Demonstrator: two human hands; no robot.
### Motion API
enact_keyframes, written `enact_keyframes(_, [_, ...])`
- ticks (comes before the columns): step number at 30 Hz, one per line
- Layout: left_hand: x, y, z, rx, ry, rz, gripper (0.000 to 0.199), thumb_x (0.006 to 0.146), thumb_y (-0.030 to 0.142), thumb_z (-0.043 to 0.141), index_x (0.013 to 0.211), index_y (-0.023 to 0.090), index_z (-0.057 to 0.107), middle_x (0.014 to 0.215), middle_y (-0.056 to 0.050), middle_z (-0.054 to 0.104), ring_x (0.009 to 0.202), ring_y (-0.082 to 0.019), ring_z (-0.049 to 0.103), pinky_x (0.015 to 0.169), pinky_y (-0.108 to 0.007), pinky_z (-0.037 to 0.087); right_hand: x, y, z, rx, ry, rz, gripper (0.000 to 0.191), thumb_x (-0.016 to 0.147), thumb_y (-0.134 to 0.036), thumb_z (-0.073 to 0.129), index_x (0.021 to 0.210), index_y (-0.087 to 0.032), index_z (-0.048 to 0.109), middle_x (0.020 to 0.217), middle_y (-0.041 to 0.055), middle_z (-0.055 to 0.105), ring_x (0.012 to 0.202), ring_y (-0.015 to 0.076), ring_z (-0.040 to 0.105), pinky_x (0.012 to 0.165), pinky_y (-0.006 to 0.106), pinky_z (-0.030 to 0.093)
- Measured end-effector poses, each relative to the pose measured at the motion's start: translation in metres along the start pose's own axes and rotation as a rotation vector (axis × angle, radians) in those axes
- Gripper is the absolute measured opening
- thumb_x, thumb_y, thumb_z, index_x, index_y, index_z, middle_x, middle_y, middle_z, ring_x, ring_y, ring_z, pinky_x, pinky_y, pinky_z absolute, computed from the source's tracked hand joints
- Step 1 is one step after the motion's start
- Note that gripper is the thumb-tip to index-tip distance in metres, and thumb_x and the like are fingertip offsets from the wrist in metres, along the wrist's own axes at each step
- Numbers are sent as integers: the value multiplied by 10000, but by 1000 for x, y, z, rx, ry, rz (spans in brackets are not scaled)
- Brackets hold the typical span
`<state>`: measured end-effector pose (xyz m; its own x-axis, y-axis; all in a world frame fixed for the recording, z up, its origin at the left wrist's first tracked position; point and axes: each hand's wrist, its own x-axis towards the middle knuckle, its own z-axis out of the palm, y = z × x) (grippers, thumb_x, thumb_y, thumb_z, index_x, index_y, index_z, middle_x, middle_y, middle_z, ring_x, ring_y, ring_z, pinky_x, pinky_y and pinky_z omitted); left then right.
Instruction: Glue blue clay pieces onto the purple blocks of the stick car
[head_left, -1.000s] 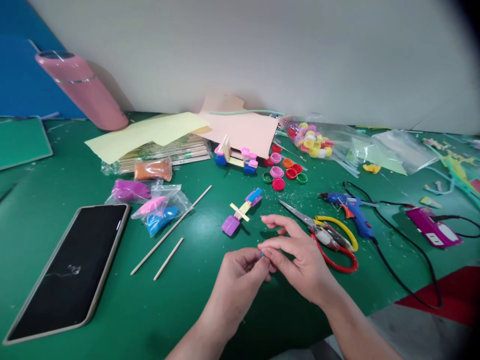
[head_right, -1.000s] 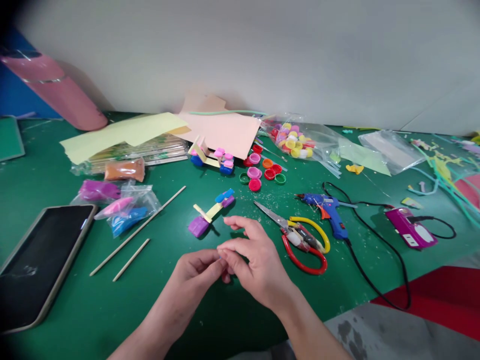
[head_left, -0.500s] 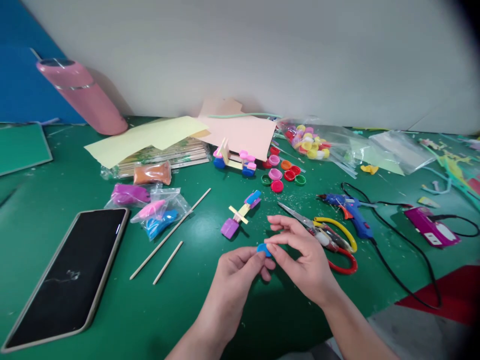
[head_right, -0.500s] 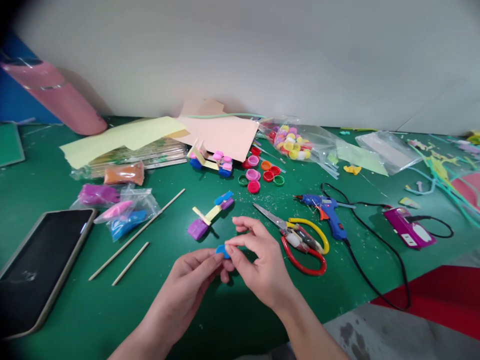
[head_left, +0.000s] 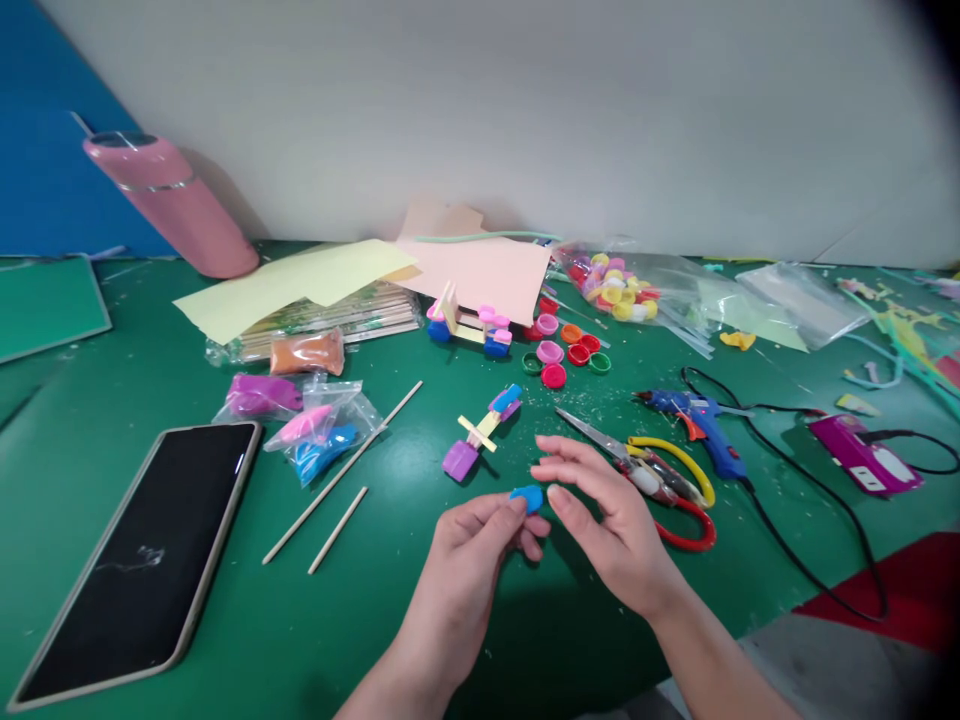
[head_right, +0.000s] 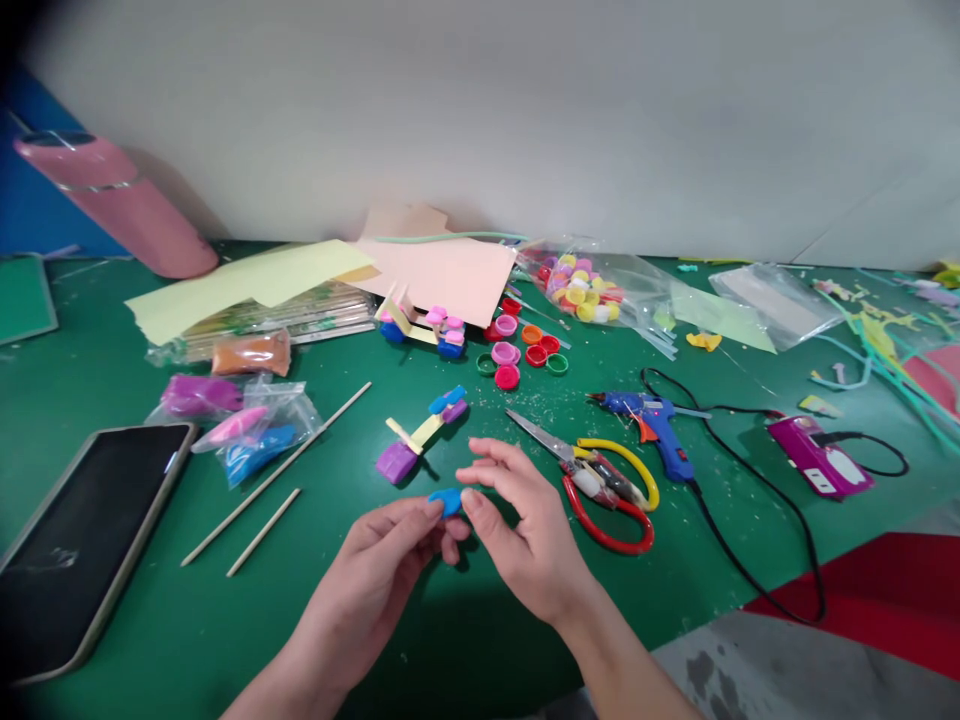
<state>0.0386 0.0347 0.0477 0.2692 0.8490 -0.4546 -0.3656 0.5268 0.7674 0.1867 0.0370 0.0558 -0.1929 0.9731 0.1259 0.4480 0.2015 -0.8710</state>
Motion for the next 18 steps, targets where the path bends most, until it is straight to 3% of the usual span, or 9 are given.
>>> enact_keyframes(7, [-3, 3, 4, 119, 6, 31, 184, 750, 287, 580, 705, 131, 665, 626, -27, 607, 604, -128, 513, 637, -268, 402, 0, 1, 3, 49, 32, 39, 128, 825, -196, 534, 895, -199, 642, 1133, 79, 535, 1042, 197, 538, 886, 331, 459])
enact_keyframes(13, [-6, 4, 5, 223, 25, 55, 158, 718, 270, 608, 683, 127, 666, 607, -19, 610, 575, -117, 510, 580, -232, 391, 4, -5, -1, 35, -60, -15, 180, 845, -198, 499, 914, -209, 665, 1141, 73, 540, 1017, 196, 552, 893, 339, 456])
enact_keyframes(18, [-2, -1, 3, 186, 18, 97, 211, 761, 303, 568, 686, 131, 665, 550, -5, 578, 579, -120, 507, 609, -236, 397, 1, -5, 9, 32, 59, 12, 153, 820, -212, 549, 945, -207, 636, 1124, 73, 535, 1076, 199, 515, 911, 323, 440])
